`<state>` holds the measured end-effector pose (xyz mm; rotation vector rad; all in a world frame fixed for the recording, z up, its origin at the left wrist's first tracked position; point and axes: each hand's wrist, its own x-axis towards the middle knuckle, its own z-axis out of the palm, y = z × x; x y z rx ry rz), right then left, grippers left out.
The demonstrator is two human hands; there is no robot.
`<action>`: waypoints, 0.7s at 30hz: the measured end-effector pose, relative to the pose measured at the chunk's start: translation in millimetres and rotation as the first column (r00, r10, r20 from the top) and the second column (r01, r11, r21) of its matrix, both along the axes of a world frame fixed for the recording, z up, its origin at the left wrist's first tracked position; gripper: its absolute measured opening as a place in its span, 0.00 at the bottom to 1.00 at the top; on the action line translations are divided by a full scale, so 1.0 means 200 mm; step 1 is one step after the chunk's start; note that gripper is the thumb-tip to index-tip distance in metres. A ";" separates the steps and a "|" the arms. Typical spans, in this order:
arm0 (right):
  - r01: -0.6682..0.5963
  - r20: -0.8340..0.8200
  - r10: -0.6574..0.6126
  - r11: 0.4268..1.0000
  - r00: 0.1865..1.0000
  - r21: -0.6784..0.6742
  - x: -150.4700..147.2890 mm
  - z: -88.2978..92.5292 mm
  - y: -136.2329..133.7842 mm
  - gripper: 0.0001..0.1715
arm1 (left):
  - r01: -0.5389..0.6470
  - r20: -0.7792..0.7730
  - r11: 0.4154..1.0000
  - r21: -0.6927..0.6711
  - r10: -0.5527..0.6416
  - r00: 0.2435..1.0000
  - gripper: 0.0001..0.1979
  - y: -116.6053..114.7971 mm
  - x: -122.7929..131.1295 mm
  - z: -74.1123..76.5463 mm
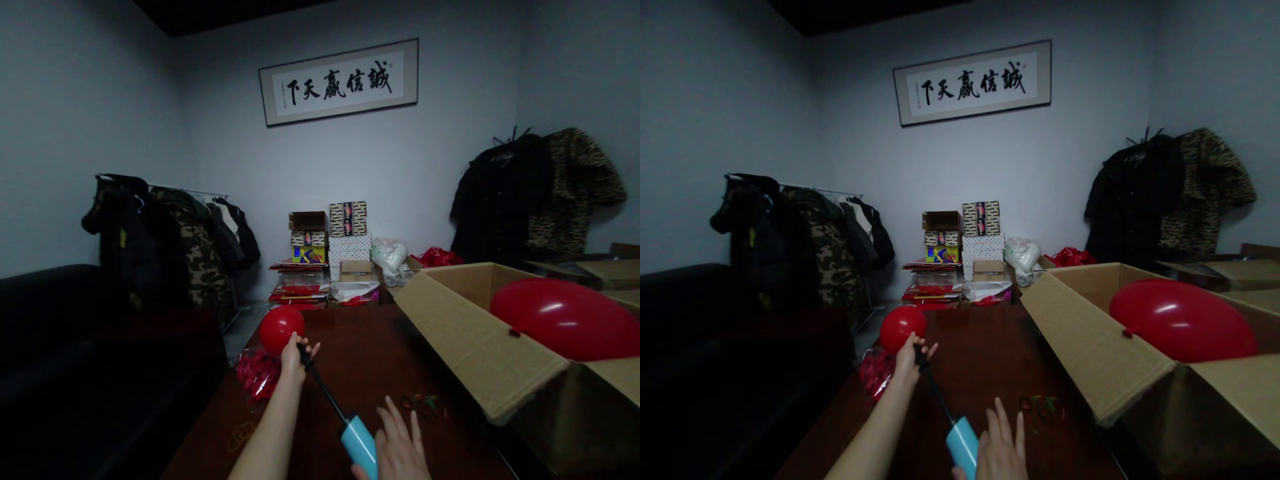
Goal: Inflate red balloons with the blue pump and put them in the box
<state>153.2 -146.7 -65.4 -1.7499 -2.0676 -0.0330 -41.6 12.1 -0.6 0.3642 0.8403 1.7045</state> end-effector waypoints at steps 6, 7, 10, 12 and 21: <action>0.008 0.021 -0.008 1.000 1.000 0.021 -0.01 0.08 0.01 0.30 | 0.074 -0.018 0.997 0.011 -0.074 0.997 0.13 -0.04 0.09 -0.07; -0.002 0.023 0.001 1.000 1.000 0.013 -0.02 0.10 0.02 0.31 | 0.100 -0.022 0.995 0.022 -0.100 0.995 0.12 -0.06 0.13 -0.08; -0.039 0.014 0.039 0.999 0.999 -0.006 -0.03 0.16 0.07 0.31 | 0.151 -0.026 0.988 0.009 -0.151 0.988 0.13 -0.12 0.24 -0.10; -0.046 0.005 0.046 0.999 0.999 0.012 -0.05 0.18 0.11 0.29 | 0.183 -0.035 0.983 -0.004 -0.183 0.982 0.13 -0.15 0.30 -0.11; -0.005 -0.144 0.005 1.000 0.990 0.000 -0.11 0.05 0.17 0.25 | 0.190 -0.113 0.981 0.044 -0.184 0.976 0.16 -0.15 0.30 -0.13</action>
